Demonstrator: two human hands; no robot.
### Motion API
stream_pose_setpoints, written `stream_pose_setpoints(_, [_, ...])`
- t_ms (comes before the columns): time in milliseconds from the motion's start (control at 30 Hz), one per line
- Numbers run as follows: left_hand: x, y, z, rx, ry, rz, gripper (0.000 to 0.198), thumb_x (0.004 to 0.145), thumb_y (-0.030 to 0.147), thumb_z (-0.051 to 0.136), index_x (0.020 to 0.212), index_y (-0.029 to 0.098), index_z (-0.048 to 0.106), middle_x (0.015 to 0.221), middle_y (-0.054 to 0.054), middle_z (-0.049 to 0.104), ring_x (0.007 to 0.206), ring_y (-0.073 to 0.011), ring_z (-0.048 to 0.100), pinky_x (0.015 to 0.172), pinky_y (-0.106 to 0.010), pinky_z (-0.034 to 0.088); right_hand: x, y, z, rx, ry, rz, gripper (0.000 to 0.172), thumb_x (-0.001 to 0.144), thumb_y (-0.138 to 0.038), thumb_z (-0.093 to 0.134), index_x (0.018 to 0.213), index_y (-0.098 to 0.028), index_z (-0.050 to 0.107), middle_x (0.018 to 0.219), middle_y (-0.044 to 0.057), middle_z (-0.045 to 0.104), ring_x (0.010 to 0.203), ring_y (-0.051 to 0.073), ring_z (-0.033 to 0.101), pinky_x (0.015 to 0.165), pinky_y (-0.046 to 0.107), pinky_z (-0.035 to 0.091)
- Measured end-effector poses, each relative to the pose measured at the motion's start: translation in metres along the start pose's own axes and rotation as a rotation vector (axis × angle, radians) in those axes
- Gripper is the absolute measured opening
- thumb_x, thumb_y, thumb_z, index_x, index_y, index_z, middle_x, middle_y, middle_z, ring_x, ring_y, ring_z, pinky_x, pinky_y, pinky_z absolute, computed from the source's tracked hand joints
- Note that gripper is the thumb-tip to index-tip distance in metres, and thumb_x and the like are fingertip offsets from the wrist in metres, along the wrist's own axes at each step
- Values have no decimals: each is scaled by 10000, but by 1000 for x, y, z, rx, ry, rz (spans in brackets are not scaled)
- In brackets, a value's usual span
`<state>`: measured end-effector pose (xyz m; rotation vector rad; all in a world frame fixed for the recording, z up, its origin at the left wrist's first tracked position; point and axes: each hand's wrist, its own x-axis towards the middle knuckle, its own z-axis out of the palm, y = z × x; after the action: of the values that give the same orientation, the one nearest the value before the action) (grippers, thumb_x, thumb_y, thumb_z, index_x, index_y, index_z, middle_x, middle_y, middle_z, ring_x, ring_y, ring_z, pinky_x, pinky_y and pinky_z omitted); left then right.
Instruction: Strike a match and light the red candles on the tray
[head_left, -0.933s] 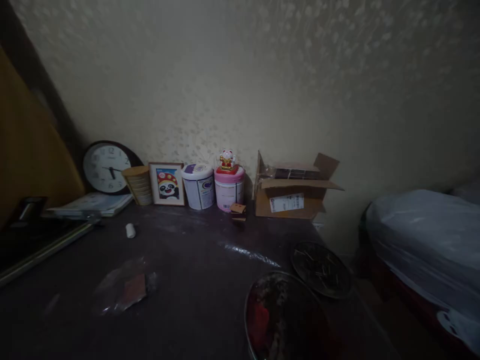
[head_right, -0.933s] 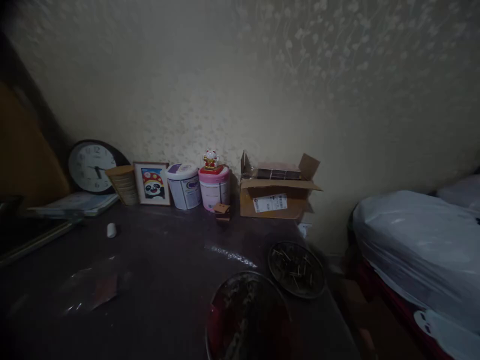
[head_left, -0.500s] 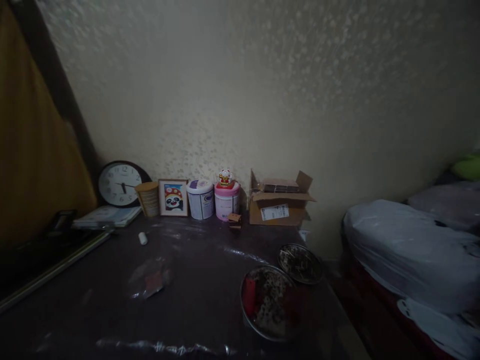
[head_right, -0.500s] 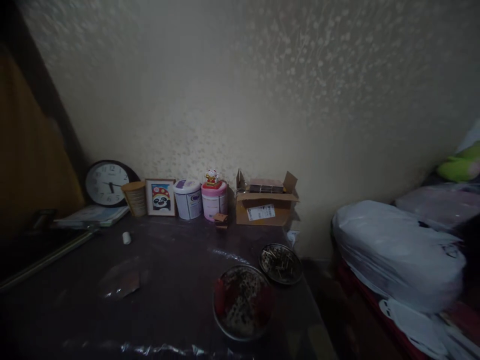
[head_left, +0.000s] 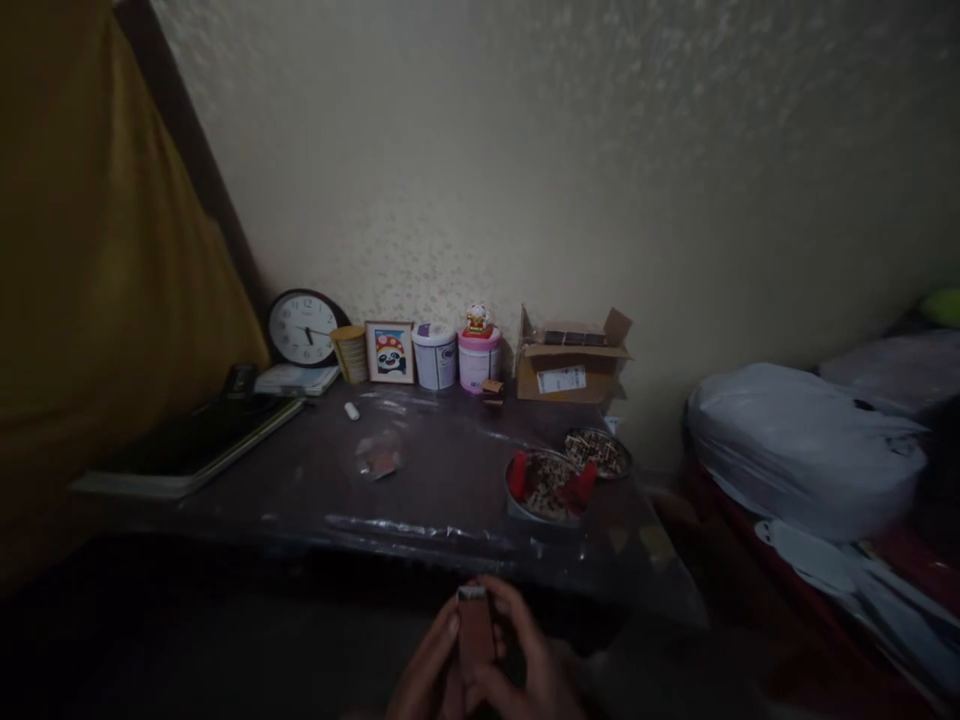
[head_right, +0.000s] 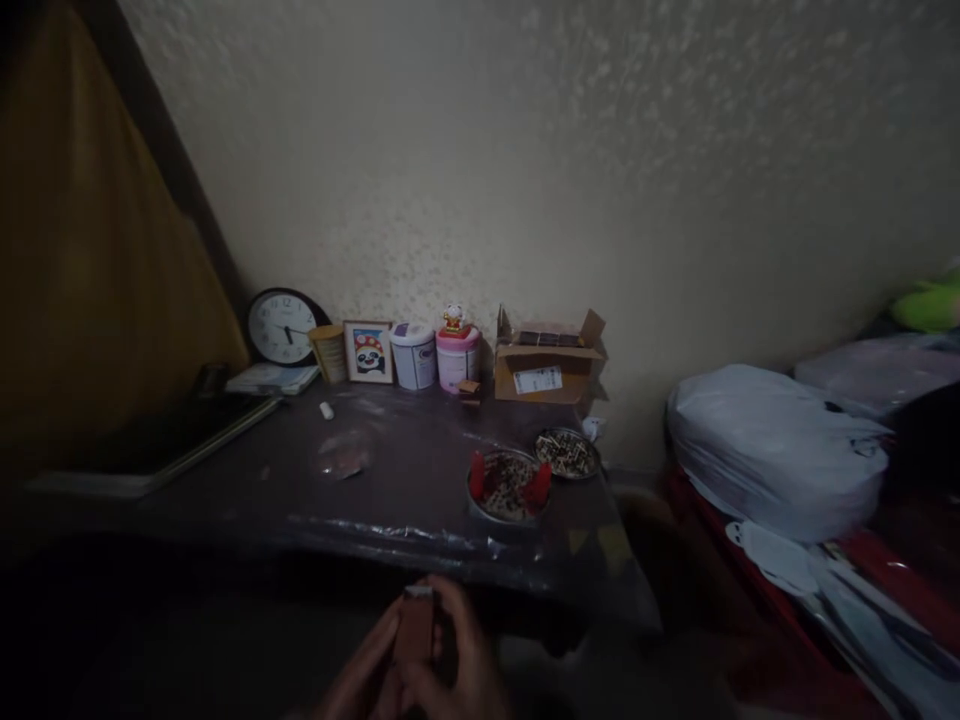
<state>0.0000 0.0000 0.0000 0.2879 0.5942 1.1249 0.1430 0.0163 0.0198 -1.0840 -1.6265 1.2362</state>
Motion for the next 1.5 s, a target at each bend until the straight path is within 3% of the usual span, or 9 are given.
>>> stream_pose_setpoints(67, [-2, -2, 0, -10, 5, -3, 306, 780, 358, 604, 1070, 263, 629, 1028, -53, 685, 940, -211, 613, 790, -315, 448, 2, 0, -9, 98, -55, 47, 484, 760, -262, 625, 1223, -258, 484, 1228, 45, 580, 1139, 205, 530, 956, 328, 435])
stream_pose_setpoints(200, [-6, -6, 0, 51, -23, -43, 327, 827, 347, 536, 1128, 228, 582, 905, -68, 699, 786, -169, 634, 708, -289, 450, 9, 2, -18, 105, 39, 87, 198, 805, -330, 573, 941, -199, 634, 943, 37, 674, 910, 197, 620, 821, 302, 473])
stream_pose_setpoints(400, [-11, -12, -2, 96, -103, -111, 352, 853, 338, 486, 1162, 179, 545, 863, -94, 683, 730, -155, 627, 655, -265, 439, 12, 13, -18, -11, 91, 87, 221, 788, -370, 581, 712, -173, 645, 667, -12, 622, 672, 152, 579, 655, 252, 455])
stream_pose_setpoints(600, [-9, -14, -8, 54, -54, -161, 336, 851, 326, 480, 1119, 142, 565, 812, -103, 693, 662, -145, 633, 602, -241, 441, 8, 12, -22, -224, 92, -20, 150, 816, -298, 549, 775, -195, 650, 747, -5, 637, 730, 153, 597, 702, 256, 455])
stream_pose_setpoints(767, [-2, -18, -16, 88, 5, -165, 302, 820, 317, 481, 1014, 120, 603, 709, -87, 690, 528, -128, 599, 486, -207, 408, 4, 8, -24, -430, -94, -158, 202, 862, -202, 487, 815, -239, 680, 857, 3, 603, 802, 132, 585, 737, 234, 441])
stream_pose_setpoints(933, [-3, -20, -19, 147, 74, -198, 300, 795, 335, 486, 834, 86, 649, 580, -70, 658, 465, -119, 560, 431, -193, 374, 2, 17, -26, -554, -216, -122, 182, 804, -151, 536, 846, -264, 672, 866, -10, 600, 833, 139, 583, 732, 225, 431])
stream_pose_setpoints(1167, [-2, -22, -21, 230, 130, -261, 379, 775, 408, 457, 806, 70, 627, 521, -63, 635, 380, -107, 514, 379, -191, 336, 1, 20, -26, -569, -241, -92, 153, 760, -130, 539, 717, -228, 647, 807, -22, 577, 790, 121, 568, 697, 205, 409])
stream_pose_setpoints(1367, [-3, -24, -16, 282, 125, -268, 377, 754, 398, 461, 985, 125, 582, 477, -28, 615, 375, -130, 488, 370, -202, 281, 1, 36, -27, -567, -308, -21, 144, 705, -113, 563, 704, -218, 661, 819, -25, 563, 772, 105, 558, 663, 184, 398])
stream_pose_setpoints(1500, [-8, -23, -8, 321, 132, -255, 301, 777, 400, 456, 888, 165, 608, 469, 4, 581, 396, -127, 487, 404, -217, 300, 0, 38, -27, -604, -318, 1, 138, 704, -134, 560, 700, -222, 666, 808, -27, 558, 761, 104, 545, 634, 182, 385])
